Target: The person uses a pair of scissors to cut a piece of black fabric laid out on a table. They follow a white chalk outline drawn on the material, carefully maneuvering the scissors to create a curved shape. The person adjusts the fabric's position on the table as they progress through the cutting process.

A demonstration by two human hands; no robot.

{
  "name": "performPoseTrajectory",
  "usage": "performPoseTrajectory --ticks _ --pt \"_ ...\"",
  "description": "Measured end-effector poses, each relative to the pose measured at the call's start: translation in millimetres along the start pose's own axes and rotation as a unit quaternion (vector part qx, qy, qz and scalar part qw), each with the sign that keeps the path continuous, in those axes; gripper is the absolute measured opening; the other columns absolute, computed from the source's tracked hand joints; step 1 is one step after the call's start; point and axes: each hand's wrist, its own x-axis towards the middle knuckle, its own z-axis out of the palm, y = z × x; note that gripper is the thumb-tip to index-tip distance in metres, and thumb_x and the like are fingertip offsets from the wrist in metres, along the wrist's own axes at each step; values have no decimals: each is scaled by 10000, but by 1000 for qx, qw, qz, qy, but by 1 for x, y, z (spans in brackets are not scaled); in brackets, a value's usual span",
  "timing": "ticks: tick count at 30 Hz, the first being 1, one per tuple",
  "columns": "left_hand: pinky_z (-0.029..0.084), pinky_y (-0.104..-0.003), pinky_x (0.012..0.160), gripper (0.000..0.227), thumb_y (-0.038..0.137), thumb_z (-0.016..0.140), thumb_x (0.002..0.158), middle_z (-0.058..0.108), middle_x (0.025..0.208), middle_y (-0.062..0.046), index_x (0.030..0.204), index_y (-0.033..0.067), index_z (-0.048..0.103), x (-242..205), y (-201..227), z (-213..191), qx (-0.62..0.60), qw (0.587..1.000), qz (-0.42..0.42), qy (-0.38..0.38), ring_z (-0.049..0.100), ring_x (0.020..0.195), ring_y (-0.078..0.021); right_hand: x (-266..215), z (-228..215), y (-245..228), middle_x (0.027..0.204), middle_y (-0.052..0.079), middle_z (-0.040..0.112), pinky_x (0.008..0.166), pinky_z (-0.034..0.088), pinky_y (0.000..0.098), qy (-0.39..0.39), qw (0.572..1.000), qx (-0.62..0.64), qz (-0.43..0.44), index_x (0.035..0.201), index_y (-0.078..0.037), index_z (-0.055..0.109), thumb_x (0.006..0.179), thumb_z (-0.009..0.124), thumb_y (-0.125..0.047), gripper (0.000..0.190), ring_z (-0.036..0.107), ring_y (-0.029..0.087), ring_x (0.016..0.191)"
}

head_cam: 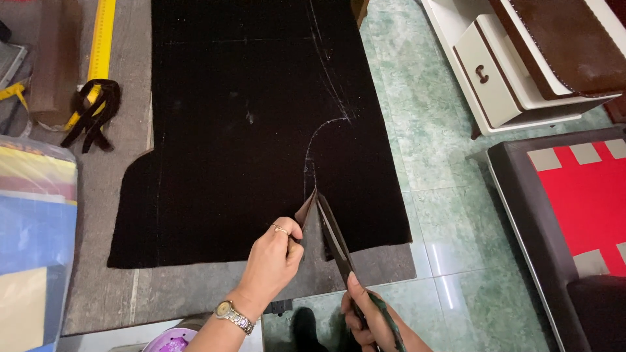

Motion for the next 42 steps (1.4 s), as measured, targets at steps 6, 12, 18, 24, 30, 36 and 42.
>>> performPoseTrajectory --ticks 6,12,18,24,30,36,42 --pt "493 -322 420 100 31 490 806 513 834 -12 866 109 474 -2 3 8 156 981 113 -27 531 674 -167 2 5 -5 645 34 347 436 228 291 3 1000 -11 0 819 -103 502 850 384 -718 627 227 134 469" --pt "489 -320 436 167 153 647 841 530 880 -34 926 98 514 -5 12 7 293 934 171 -111 510 813 -200 11 25 -31 591 5 256 427 219 287 33 998 -16 -45 806 -97 460 872 424 -688 595 183 118 441" --pt "505 -338 486 199 213 620 820 569 963 -81 961 76 590 -6 16 0 273 922 200 -190 485 890 -240 11 33 -42 542 -22 239 411 192 283 42 996 -38 -69 691 -163 351 912 376 -698 580 165 107 436" --pt "456 -350 398 144 176 577 762 524 839 -66 862 73 573 15 25 -26 232 931 268 -87 515 785 -242 17 37 -39 582 -14 282 382 217 276 61 996 -17 -64 743 -149 369 908 404 -678 556 206 104 440" --pt "279 -579 1085 412 231 453 946 480 1428 -115 1330 111 542 110 -7 -53 359 915 161 89 349 1379 -321 -6 55 -46 567 -6 218 413 216 286 82 994 -43 -49 835 -93 439 866 382 -697 608 205 117 438" --pt "50 -675 1084 535 446 230 998 217 1572 -44 1493 251 295 140 -43 -34 362 929 79 27 102 1451 -323 -8 59 -52 588 -9 248 462 243 289 97 990 -76 -68 810 -109 419 870 373 -692 588 237 120 478" --pt "113 -687 1074 557 484 261 990 230 1575 -48 1503 268 285 134 -54 -23 405 908 96 49 161 1445 -330 -15 69 -64 609 -12 277 511 271 291 114 984 -107 -83 784 -124 399 875 364 -686 570 269 123 519"
